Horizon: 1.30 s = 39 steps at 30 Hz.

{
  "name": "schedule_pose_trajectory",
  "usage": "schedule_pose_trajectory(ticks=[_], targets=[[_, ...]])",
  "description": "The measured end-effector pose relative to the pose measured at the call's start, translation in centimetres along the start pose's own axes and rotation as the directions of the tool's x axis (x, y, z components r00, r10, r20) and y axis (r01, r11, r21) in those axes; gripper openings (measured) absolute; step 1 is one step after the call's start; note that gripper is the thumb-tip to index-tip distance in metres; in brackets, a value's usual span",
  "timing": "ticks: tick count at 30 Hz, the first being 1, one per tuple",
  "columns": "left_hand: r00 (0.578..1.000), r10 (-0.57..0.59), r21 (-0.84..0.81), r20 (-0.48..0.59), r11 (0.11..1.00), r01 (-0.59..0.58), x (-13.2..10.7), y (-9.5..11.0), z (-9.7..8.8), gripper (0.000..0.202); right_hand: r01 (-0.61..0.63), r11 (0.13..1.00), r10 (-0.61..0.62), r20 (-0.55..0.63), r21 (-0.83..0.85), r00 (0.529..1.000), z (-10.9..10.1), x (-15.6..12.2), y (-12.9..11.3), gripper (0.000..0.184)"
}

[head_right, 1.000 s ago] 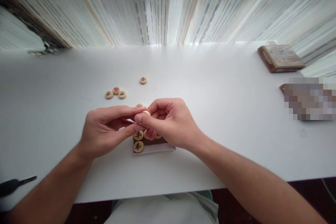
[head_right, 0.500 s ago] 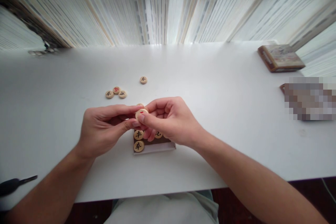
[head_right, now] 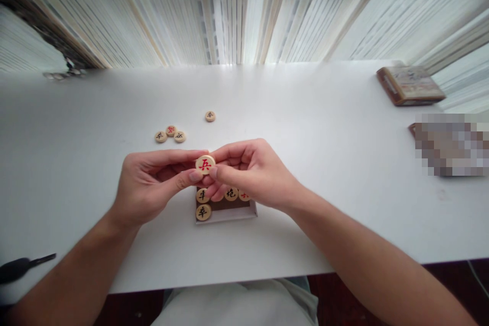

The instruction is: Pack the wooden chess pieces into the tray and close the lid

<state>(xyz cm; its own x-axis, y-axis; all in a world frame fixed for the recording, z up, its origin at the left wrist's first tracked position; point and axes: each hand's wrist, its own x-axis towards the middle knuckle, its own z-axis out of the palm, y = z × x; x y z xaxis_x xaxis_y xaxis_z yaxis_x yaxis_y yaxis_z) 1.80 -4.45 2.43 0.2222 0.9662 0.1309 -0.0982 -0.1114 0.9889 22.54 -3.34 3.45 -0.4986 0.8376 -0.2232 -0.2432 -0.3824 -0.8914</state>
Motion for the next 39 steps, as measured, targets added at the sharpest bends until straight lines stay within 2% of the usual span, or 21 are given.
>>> schedule_pose_trajectory(ticks=[5, 12, 17, 20, 25, 29, 33, 37, 39], targets=[[1.0, -0.004, -0.053, 0.009, 0.999, 0.005, 0.0, 0.0, 0.1, 0.027, 0.022, 1.0, -0.022, 0.022, -0.013, 1.0, -0.3, 0.0, 0.2, 0.031], [1.0, 0.002, -0.041, 0.0, 0.999, -0.002, 0.1, -0.1, 0.1, 0.03, 0.064, 0.998, -0.064, 0.02, -0.014, 0.998, -0.5, 0.2, 0.3, 0.025], [1.0, 0.005, 0.003, -0.001, 1.0, -0.005, 0.0, -0.3, 0.0, 0.031, 0.092, 0.995, -0.091, 0.014, -0.047, 0.996, -0.4, 0.3, 0.4, 0.038], [1.0, 0.027, 0.003, 0.003, 1.0, -0.027, 0.0, -0.5, 0.1, 0.032, 0.142, 0.986, -0.142, -0.002, -0.09, 0.99, -0.4, 0.4, 0.5, 0.039], [0.998, 0.07, -0.009, -0.004, 0.997, -0.07, -0.1, -0.7, 0.1, 0.027, 0.253, 0.952, -0.258, -0.01, -0.17, 0.966, -0.6, 0.4, 0.9, 0.03], [0.993, 0.111, 0.093, -0.041, 0.99, -0.107, -0.1, -0.9, 0.0, 0.024, 0.331, 0.899, -0.352, -0.021, -0.288, 0.936, -0.6, 0.4, 1.1, 0.026], [0.984, 0.16, 0.165, -0.074, 0.976, -0.146, -0.3, -1.1, 0.0, 0.019, 0.416, 0.788, -0.477, -0.023, -0.454, 0.879, -0.7, 0.2, 1.3, 0.023], [0.986, 0.143, 0.165, -0.088, 0.978, -0.127, -0.2, -1.0, 0.0, 0.02, 0.466, 0.663, -0.577, -0.003, -0.586, 0.817, -0.7, -0.1, 1.6, 0.021], [0.99, 0.117, 0.129, -0.084, 0.986, -0.106, -0.1, -0.9, 0.0, 0.023, 0.472, 0.664, -0.584, -0.007, -0.58, 0.812, -0.7, -0.2, 1.7, 0.022]])
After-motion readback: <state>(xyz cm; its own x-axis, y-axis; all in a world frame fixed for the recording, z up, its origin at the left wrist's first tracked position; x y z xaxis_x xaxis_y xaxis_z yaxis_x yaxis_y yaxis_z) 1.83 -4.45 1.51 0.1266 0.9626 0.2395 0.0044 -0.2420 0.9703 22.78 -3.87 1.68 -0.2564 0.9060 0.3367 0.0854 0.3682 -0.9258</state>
